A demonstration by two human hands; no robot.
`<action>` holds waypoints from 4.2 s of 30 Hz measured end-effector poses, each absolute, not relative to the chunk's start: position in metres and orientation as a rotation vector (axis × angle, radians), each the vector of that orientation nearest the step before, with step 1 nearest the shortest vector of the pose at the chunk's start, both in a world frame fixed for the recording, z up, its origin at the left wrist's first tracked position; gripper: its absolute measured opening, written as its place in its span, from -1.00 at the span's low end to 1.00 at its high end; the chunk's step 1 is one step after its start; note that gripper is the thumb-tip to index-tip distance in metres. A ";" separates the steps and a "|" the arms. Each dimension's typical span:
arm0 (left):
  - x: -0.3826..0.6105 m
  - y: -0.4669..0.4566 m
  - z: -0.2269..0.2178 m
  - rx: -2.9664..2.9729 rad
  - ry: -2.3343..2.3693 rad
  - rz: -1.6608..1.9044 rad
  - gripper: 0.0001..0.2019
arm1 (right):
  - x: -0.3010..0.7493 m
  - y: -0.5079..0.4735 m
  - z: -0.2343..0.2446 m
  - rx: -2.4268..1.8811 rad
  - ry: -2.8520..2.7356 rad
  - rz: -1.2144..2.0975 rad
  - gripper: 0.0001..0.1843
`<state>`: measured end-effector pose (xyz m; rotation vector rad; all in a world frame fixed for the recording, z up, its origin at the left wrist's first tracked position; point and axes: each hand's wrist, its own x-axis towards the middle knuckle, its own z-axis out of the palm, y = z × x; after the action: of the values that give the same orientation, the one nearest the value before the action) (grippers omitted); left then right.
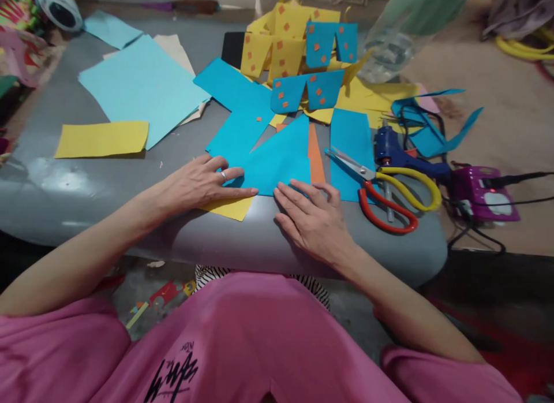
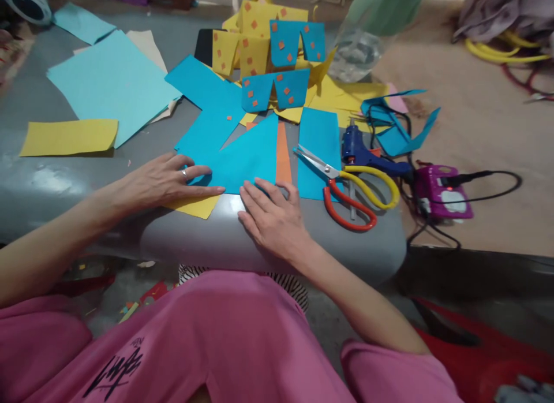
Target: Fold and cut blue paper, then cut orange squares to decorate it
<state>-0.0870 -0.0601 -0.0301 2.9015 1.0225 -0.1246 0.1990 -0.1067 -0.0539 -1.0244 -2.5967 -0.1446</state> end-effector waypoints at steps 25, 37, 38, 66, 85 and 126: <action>-0.024 -0.120 -0.065 2.699 1.317 0.179 0.23 | 0.202 -0.097 -0.056 -0.877 -2.563 -0.208 -0.60; -0.092 -0.142 -0.050 2.664 1.494 0.091 0.22 | 0.200 -0.100 -0.057 -0.936 -2.550 -0.246 -0.70; -0.092 -0.144 -0.049 2.669 1.528 0.096 0.21 | 0.200 -0.101 -0.056 -0.945 -2.553 -0.248 -0.70; -0.088 -0.147 -0.057 2.767 1.525 0.336 -0.04 | 0.221 -0.128 -0.064 -1.317 -2.494 -0.311 -0.54; -0.072 -0.135 -0.055 2.698 1.746 0.547 -0.21 | 0.231 -0.122 -0.067 -1.221 -2.439 -0.331 -0.55; -0.132 -0.066 -0.027 1.873 1.269 0.862 -0.55 | 0.181 -0.018 -0.003 -1.118 -2.070 0.977 -0.61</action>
<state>-0.1320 -0.0662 -0.0269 1.8731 1.2692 0.8618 0.1811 -0.0180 -0.0030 -1.1178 -2.0696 0.9775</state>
